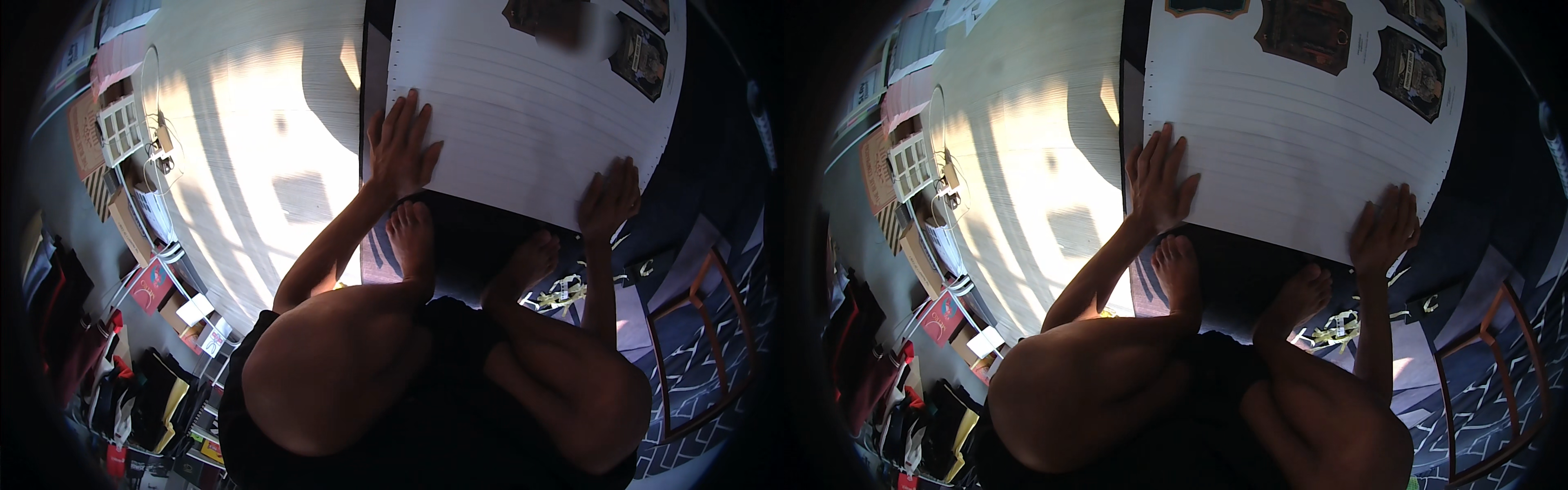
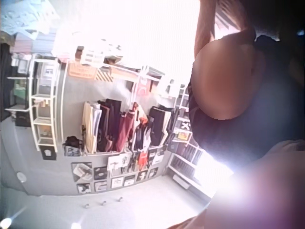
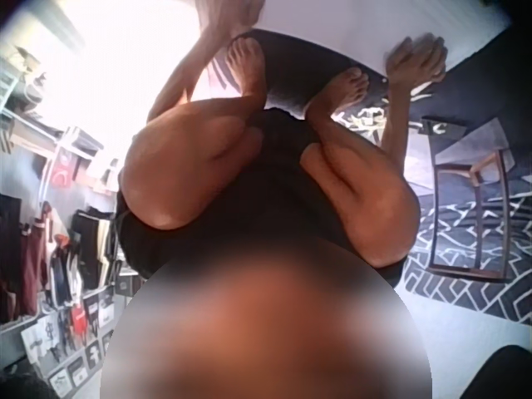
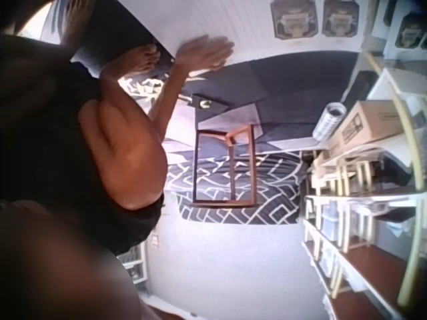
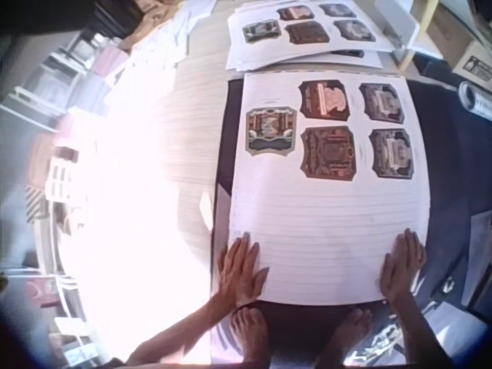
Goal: The person sits on the floor and removes the perforated edge strips from printed sheets by hand. They peel off the strips, place the cleaned sheets into a stack, and occasionally flip or adjust the sheets to continue the process.
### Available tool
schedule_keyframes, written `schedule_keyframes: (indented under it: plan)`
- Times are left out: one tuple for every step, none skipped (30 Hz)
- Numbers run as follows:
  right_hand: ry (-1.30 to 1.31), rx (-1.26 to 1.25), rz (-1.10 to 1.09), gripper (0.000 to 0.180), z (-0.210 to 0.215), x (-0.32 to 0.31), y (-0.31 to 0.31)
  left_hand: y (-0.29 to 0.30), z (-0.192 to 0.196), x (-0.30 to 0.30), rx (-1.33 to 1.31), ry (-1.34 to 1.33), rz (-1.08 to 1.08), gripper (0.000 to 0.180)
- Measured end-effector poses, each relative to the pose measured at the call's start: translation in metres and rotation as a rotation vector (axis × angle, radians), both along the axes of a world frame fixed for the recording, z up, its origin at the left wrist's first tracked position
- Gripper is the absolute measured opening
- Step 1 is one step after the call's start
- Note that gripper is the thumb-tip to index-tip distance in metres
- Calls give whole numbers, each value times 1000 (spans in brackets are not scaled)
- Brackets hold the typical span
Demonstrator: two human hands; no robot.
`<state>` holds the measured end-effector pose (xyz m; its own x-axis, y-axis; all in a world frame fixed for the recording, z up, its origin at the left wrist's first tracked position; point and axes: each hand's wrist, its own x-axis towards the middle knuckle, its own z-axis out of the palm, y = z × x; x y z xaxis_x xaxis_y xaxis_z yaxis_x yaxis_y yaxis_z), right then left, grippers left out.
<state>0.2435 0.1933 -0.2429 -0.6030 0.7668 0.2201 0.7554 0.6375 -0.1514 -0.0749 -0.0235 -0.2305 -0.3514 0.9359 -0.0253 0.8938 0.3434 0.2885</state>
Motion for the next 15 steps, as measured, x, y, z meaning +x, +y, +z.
schedule_keyframes:
  plan:
    - [9,-7,-7,47,1,-1,0,1,1,-1,-13,8,-2,62]
    - [-11,-10,-9,48,1,-1,0,1,2,-2,-26,17,-5,63]
    - [-33,-13,-12,48,1,-1,0,1,2,-2,-33,21,-5,63]
    - [-55,-16,-14,49,2,0,0,1,2,-2,-40,24,-6,63]
    - [-61,-14,-15,49,2,0,0,0,2,-2,-46,28,-6,63]
    - [-65,-13,-14,49,2,0,0,1,2,-2,-47,30,-7,63]
    - [-70,-11,-14,49,3,-1,0,1,3,-2,-47,32,-8,63]
    - [-66,-11,-13,49,3,-1,0,1,4,-2,-47,33,-10,63]
    - [-63,-11,-13,49,3,0,-1,1,3,-1,-51,35,-10,63]
    - [-61,-10,-14,49,4,0,-1,1,2,-1,-55,36,-11,64]
    - [-58,-5,-14,48,3,1,-2,1,1,-1,-58,36,-14,65]
    - [-63,7,-15,48,3,4,0,3,0,1,-80,25,-3,66]
    - [-68,20,-17,48,1,8,3,3,0,1,-101,13,6,67]
    - [-16,12,-16,47,-3,8,-1,2,1,0,-123,0,13,68]
    - [21,18,-4,47,-7,9,-4,0,0,4,-82,8,19,66]
